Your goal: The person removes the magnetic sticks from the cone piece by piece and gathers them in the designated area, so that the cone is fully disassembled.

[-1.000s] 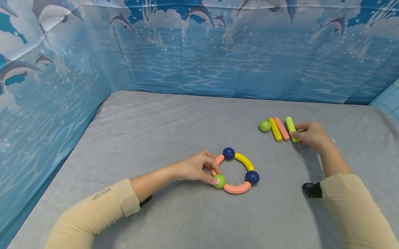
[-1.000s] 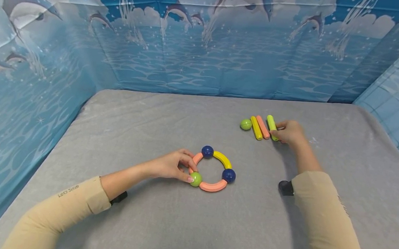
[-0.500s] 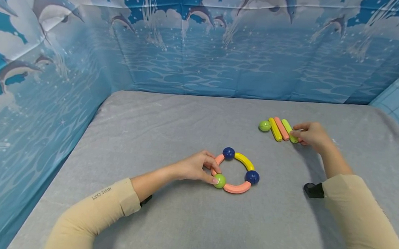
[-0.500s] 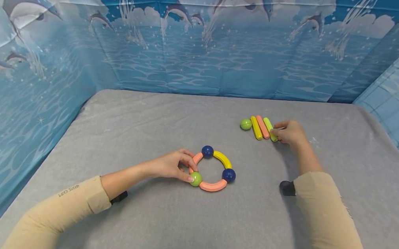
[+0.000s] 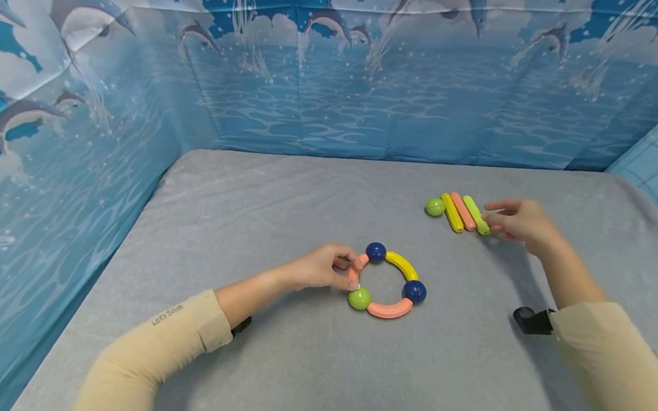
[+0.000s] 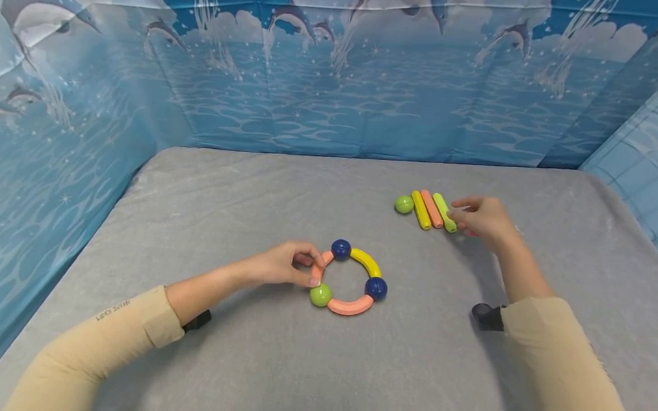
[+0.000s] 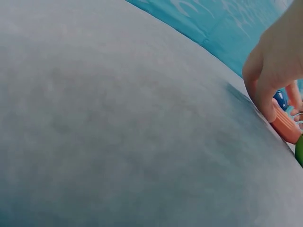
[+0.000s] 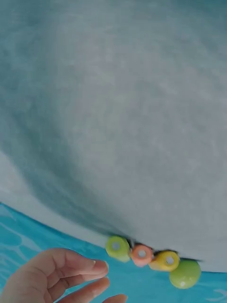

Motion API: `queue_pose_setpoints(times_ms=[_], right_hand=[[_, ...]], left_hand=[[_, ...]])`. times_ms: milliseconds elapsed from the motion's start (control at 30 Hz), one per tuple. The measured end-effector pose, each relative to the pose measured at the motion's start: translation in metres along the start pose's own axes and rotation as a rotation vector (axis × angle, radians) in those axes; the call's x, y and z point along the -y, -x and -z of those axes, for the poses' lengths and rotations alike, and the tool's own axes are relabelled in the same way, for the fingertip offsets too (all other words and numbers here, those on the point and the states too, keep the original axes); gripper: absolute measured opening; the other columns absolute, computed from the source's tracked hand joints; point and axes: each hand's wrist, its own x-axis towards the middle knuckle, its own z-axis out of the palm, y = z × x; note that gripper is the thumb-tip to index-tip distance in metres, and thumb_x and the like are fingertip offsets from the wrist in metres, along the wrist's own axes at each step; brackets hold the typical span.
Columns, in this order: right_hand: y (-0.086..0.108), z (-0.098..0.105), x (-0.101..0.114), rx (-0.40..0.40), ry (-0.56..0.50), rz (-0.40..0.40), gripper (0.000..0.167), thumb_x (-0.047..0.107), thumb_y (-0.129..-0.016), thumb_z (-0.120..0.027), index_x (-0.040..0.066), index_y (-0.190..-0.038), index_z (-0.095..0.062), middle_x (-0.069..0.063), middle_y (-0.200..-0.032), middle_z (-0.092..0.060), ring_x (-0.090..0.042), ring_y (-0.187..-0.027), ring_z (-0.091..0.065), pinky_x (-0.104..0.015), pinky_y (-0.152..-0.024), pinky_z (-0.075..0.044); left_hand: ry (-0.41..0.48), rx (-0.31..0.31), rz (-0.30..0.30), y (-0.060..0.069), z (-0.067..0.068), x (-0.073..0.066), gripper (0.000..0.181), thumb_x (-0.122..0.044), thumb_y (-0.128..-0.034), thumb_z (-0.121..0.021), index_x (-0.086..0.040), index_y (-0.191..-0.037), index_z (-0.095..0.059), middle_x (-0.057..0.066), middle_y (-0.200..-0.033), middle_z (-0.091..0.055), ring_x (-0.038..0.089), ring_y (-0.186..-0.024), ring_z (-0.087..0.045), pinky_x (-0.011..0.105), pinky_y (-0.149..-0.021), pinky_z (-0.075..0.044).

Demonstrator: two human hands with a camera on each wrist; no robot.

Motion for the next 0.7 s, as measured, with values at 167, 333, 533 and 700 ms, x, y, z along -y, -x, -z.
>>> queue_pose_setpoints(times_ms=[167, 333, 533, 700], right_hand=[[0.009, -0.005, 0.016, 0.054, 0.018, 0.047, 0.058, 0.030, -0.092, -0.058, -0.005, -0.136, -0.041, -0.027, -0.124, -0.045, -0.032, -0.099, -0.052, -0.034, -0.075, -0.049], [0.015, -0.024, 0.035, 0.139, 0.017, 0.127, 0.051, 0.022, -0.091, -0.060, -0.003, -0.133, -0.045, -0.021, -0.117, -0.048, -0.029, -0.095, -0.051, -0.034, -0.075, -0.050], [0.020, -0.054, 0.052, 0.261, 0.000, 0.225, 0.045, 0.015, -0.088, -0.065, -0.004, -0.127, -0.051, -0.013, -0.100, -0.058, -0.028, -0.085, -0.053, -0.033, -0.070, -0.050], [0.022, -0.078, 0.064, 0.381, -0.025, 0.267, 0.046, 0.011, -0.086, -0.067, -0.004, -0.126, -0.052, -0.011, -0.095, -0.059, -0.025, -0.083, -0.055, -0.034, -0.073, -0.050]], left_hand=[[0.059, -0.061, 0.068, -0.006, 0.003, -0.002, 0.040, -0.006, -0.0841, -0.069, -0.008, -0.122, -0.055, 0.012, -0.127, -0.048, 0.027, -0.111, -0.052, 0.030, -0.079, -0.048], [0.092, -0.078, 0.078, -0.011, 0.003, -0.001, 0.040, -0.004, -0.0858, -0.066, -0.005, -0.124, -0.054, 0.014, -0.117, -0.051, 0.023, -0.102, -0.052, 0.028, -0.073, -0.049], [0.103, -0.079, 0.086, -0.018, 0.003, 0.000, 0.037, -0.003, -0.0857, -0.065, 0.000, -0.122, -0.057, 0.011, -0.106, -0.053, 0.017, -0.089, -0.052, 0.026, -0.071, -0.050], [0.078, -0.090, 0.086, -0.024, 0.002, 0.000, 0.034, -0.002, -0.0860, -0.065, 0.003, -0.119, -0.059, 0.008, -0.095, -0.054, 0.013, -0.078, -0.052, 0.024, -0.067, -0.049]])
